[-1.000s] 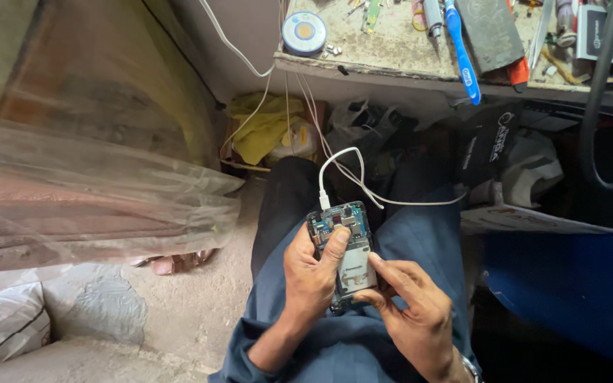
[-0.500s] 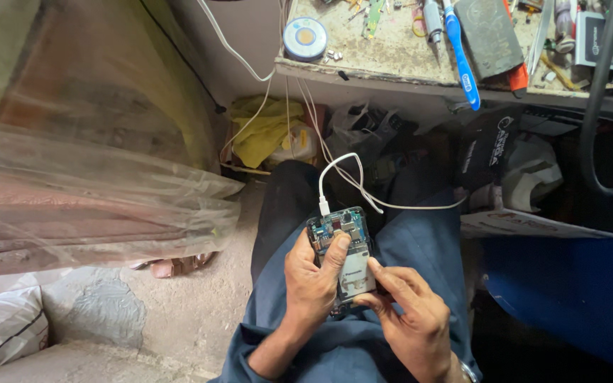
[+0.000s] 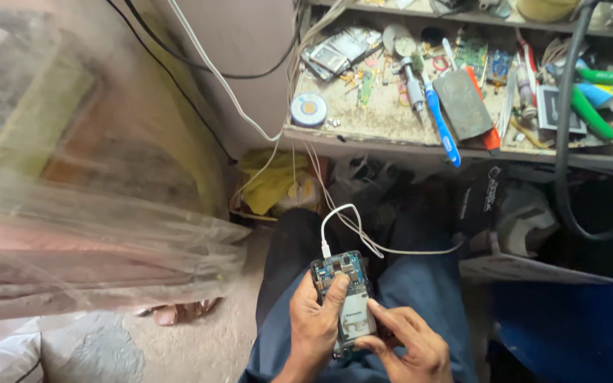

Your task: The person connects a battery to a phone circuit board, attaches a white charging cable to the board's port, and then fits the components together by hand.

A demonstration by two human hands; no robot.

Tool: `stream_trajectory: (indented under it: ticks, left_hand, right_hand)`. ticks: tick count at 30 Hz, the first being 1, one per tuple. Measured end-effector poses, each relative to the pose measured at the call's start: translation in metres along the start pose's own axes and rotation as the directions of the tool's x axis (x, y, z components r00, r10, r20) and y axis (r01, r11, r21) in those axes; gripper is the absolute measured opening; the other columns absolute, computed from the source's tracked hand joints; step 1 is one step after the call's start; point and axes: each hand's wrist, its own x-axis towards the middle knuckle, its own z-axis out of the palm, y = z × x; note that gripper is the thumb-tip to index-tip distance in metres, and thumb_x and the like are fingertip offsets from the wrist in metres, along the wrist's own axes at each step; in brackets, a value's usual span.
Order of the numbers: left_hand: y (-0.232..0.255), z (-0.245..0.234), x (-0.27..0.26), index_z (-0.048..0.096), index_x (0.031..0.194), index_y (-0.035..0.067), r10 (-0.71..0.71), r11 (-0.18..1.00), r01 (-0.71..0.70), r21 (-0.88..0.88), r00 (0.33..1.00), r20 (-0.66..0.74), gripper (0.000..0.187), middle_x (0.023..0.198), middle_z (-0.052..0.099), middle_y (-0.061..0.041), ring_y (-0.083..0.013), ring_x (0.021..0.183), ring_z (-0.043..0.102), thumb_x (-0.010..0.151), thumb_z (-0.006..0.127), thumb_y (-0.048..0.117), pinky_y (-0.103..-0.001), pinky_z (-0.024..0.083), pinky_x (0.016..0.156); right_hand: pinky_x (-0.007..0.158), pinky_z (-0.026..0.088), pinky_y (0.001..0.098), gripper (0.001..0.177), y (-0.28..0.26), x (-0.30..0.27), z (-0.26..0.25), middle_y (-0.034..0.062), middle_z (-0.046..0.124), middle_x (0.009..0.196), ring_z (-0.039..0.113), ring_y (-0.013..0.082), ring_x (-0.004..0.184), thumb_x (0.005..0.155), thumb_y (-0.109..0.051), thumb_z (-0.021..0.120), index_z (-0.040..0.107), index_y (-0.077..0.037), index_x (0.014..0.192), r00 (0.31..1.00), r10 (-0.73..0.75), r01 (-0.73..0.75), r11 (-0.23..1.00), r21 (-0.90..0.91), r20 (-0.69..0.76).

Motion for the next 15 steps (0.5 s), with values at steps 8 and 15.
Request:
stream_trajectory:
  ticks: [8,15]
  left_hand:
    - [-0.0041,-0.0032,0.0011,0.068,0.105,0.000,-0.038,0.997,0.039,-0.069,0.999,0.017,0.019,0.086,0.073,-0.004,-0.0084,0.072,0.066,0.097,0.068,0.017,-0.025,0.055,0.064]
    - [-0.0033,0.0004,-0.0013,0.068,0.105,0.000,-0.015,1.000,0.015,0.020,1.000,0.005,0.018,0.086,0.074,-0.004,-0.0077,0.073,0.066,0.097,0.068,0.017,-0.025,0.056,0.064]
  right_hand:
    - [0.061,0.063,0.0270,0.062,0.0017,0.0022,-0.0003,0.0058,0.076,0.088,0.080,0.0121,0.073,0.064,-0.018,0.092,0.072,-0.006,0.121,0.998,0.049,-0.050,0.998,0.027,0.037]
    - [0.055,0.065,0.0243,0.068,-0.0016,0.0004,-0.0035,0.0051,0.074,0.082,0.077,0.0099,0.067,0.067,-0.020,0.090,0.068,-0.008,0.130,0.993,0.087,-0.088,0.996,0.010,0.082]
